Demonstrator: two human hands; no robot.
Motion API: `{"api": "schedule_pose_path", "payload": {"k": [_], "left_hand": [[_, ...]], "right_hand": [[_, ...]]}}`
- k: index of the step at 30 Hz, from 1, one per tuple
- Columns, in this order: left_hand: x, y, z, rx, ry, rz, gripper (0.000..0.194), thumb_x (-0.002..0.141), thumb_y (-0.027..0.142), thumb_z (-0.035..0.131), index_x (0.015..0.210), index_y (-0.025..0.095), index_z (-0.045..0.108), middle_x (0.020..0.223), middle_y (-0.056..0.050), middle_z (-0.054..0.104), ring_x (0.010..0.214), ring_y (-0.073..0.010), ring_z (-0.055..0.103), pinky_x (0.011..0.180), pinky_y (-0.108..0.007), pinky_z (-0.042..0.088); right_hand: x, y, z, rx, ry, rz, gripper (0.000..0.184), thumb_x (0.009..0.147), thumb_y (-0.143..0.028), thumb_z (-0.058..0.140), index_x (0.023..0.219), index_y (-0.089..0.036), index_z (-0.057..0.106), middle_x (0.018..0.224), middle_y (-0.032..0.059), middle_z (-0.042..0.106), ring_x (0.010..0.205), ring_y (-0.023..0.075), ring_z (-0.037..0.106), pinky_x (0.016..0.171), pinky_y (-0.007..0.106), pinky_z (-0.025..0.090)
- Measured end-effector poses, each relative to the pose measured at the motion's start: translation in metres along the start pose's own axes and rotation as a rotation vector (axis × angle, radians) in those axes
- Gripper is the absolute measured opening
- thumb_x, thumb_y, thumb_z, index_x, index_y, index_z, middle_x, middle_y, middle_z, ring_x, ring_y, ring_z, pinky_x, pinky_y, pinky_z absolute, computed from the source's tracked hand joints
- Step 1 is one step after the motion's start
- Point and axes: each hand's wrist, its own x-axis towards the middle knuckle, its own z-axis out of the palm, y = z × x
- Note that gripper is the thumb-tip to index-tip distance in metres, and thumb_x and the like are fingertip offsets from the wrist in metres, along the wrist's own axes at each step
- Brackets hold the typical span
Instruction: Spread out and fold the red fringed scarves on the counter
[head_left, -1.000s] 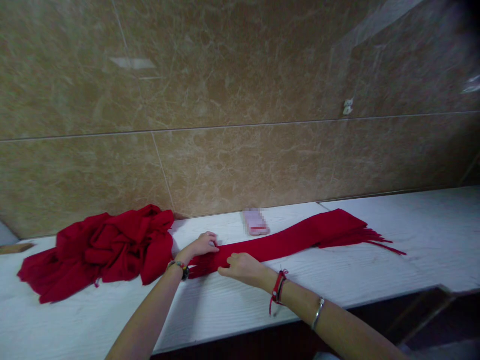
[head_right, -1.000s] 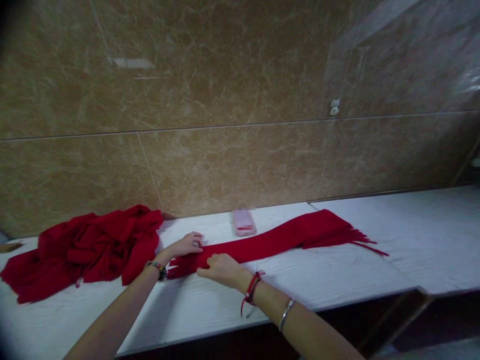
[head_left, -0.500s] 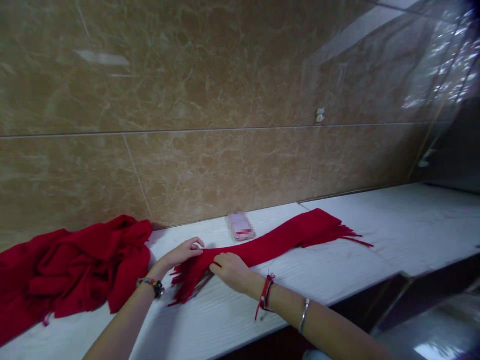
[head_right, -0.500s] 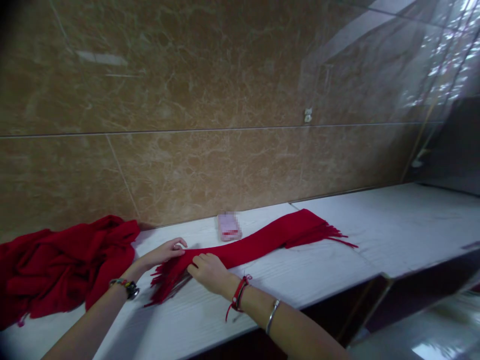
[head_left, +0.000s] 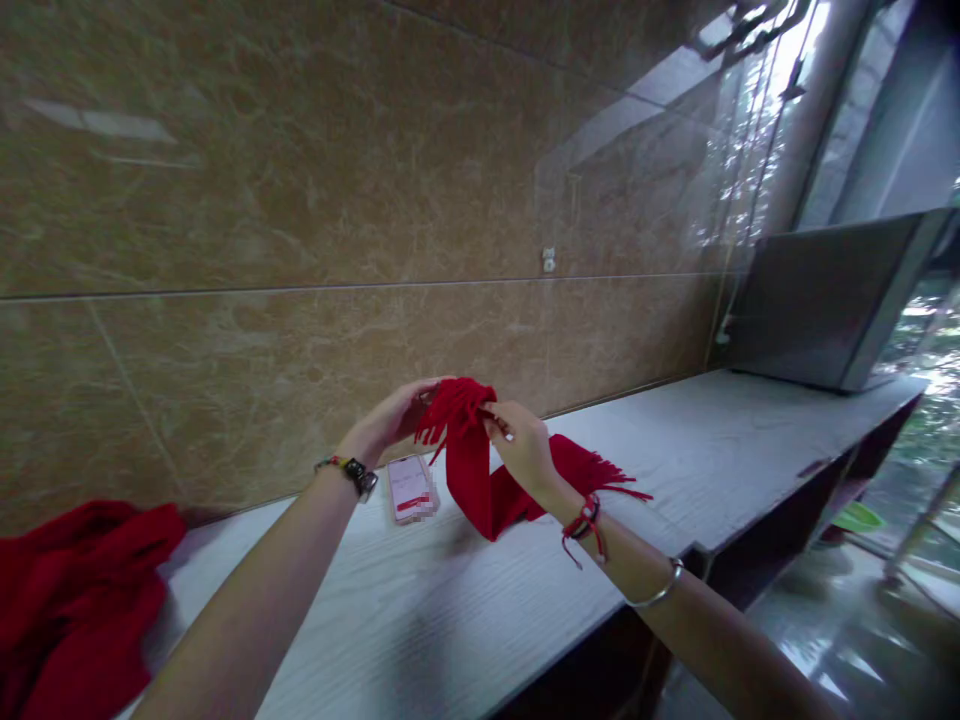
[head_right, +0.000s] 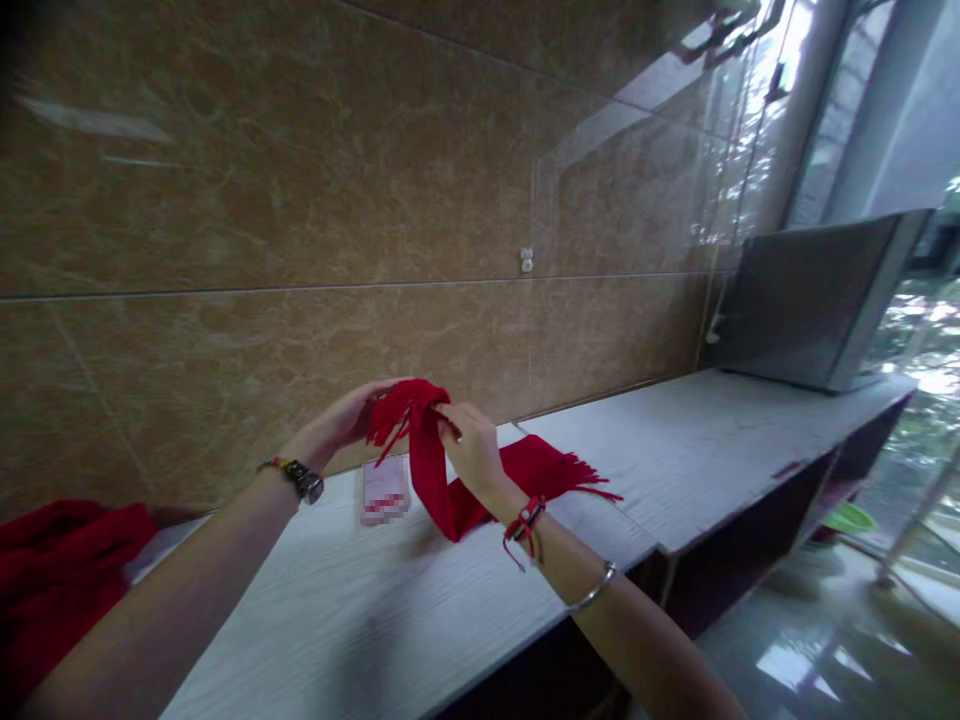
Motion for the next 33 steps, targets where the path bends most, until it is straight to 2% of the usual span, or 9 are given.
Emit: {"api": "schedule_pose_path", "payload": {"k": [4, 7, 10, 12, 15, 18, 24, 28, 33], "left_hand": [[0.086, 0.011, 0.061, -0.074, -0.104, -0.014, 0.032, 0.076, 0.032, 0.046, 0.103, 0.019, 0.056, 0.102, -0.003, 0.062, 0.086, -0.0125, 0.057, 0.077, -0.025, 0.043], [0.129, -0.005, 0.107, 0.093, -0.152, 0.007, 0.036, 0.08, 0.037, 0.039, 0.109, 0.02, 0.053, 0.114, -0.005, 0.057, 0.098, -0.0143, 0.054, 0.082, -0.027, 0.041], [0.145, -0.04, 0.141, 0.216, -0.154, -0.007, 0.04, 0.081, 0.04, 0.04, 0.114, 0.021, 0.05, 0.123, -0.007, 0.051, 0.108, -0.018, 0.048, 0.087, -0.032, 0.038], [0.14, -0.067, 0.151, 0.275, -0.133, -0.025, 0.043, 0.078, 0.039, 0.047, 0.116, 0.02, 0.048, 0.127, -0.008, 0.047, 0.113, -0.0192, 0.044, 0.093, -0.032, 0.033], [0.117, -0.101, 0.143, 0.411, -0.07, -0.026, 0.05, 0.074, 0.038, 0.052, 0.119, 0.018, 0.046, 0.128, -0.009, 0.046, 0.115, -0.0203, 0.04, 0.098, -0.031, 0.027], [0.09, -0.119, 0.117, 0.679, 0.042, -0.039, 0.054, 0.074, 0.041, 0.049, 0.119, 0.013, 0.046, 0.119, -0.014, 0.052, 0.107, -0.0223, 0.047, 0.093, -0.034, 0.033], [0.054, -0.119, 0.077, 0.73, -0.043, -0.181, 0.042, 0.066, 0.043, 0.054, 0.096, 0.015, 0.058, 0.082, -0.005, 0.063, 0.074, -0.0177, 0.057, 0.065, -0.027, 0.043], [0.057, -0.106, 0.07, 0.681, -0.041, -0.126, 0.028, 0.066, 0.043, 0.053, 0.067, 0.015, 0.057, 0.063, 0.001, 0.056, 0.062, -0.0134, 0.05, 0.061, -0.025, 0.039], [0.083, -0.097, 0.071, 0.577, 0.043, -0.042, 0.032, 0.073, 0.047, 0.039, 0.07, 0.017, 0.05, 0.066, 0.003, 0.051, 0.063, -0.0108, 0.045, 0.061, -0.024, 0.038]], "right_hand": [[0.023, 0.078, -0.048, -0.093, 0.111, 0.178, 0.027, 0.072, -0.015, 0.045, 0.094, -0.014, 0.062, 0.074, 0.004, 0.062, 0.06, 0.0138, 0.055, 0.061, 0.026, 0.046], [0.012, 0.137, -0.069, -0.127, 0.11, 0.337, 0.034, 0.068, -0.01, 0.044, 0.096, -0.015, 0.061, 0.08, 0.0048, 0.064, 0.063, 0.0139, 0.057, 0.062, 0.026, 0.047], [-0.017, 0.187, -0.079, -0.054, 0.087, 0.577, 0.033, 0.068, -0.011, 0.045, 0.097, -0.015, 0.061, 0.081, 0.0045, 0.064, 0.057, 0.0124, 0.057, 0.055, 0.025, 0.048], [-0.037, 0.211, -0.082, 0.018, 0.091, 0.715, 0.029, 0.067, -0.011, 0.048, 0.092, -0.017, 0.063, 0.077, 0.0028, 0.065, 0.054, 0.0116, 0.057, 0.052, 0.023, 0.048], [-0.055, 0.232, -0.081, 0.089, 0.11, 0.822, 0.026, 0.067, -0.012, 0.051, 0.088, -0.016, 0.064, 0.075, 0.0026, 0.065, 0.053, 0.0109, 0.058, 0.05, 0.022, 0.049], [-0.053, 0.24, -0.076, 0.144, 0.124, 0.872, 0.029, 0.068, -0.015, 0.051, 0.095, -0.014, 0.062, 0.08, 0.004, 0.065, 0.051, 0.0099, 0.058, 0.049, 0.022, 0.05], [-0.013, 0.23, -0.068, 0.357, 0.22, 0.762, 0.03, 0.065, -0.017, 0.052, 0.093, -0.015, 0.063, 0.081, 0.0022, 0.065, 0.064, 0.0126, 0.06, 0.055, 0.023, 0.053], [0.016, 0.219, -0.073, 0.305, 0.262, 0.63, 0.028, 0.063, -0.018, 0.054, 0.089, -0.015, 0.065, 0.079, 0.0033, 0.065, 0.064, 0.0144, 0.06, 0.055, 0.026, 0.052], [0.037, 0.226, -0.096, 0.362, 0.386, 0.621, 0.032, 0.062, -0.017, 0.053, 0.092, -0.014, 0.063, 0.079, 0.0034, 0.065, 0.06, 0.0129, 0.059, 0.053, 0.024, 0.051]]}}
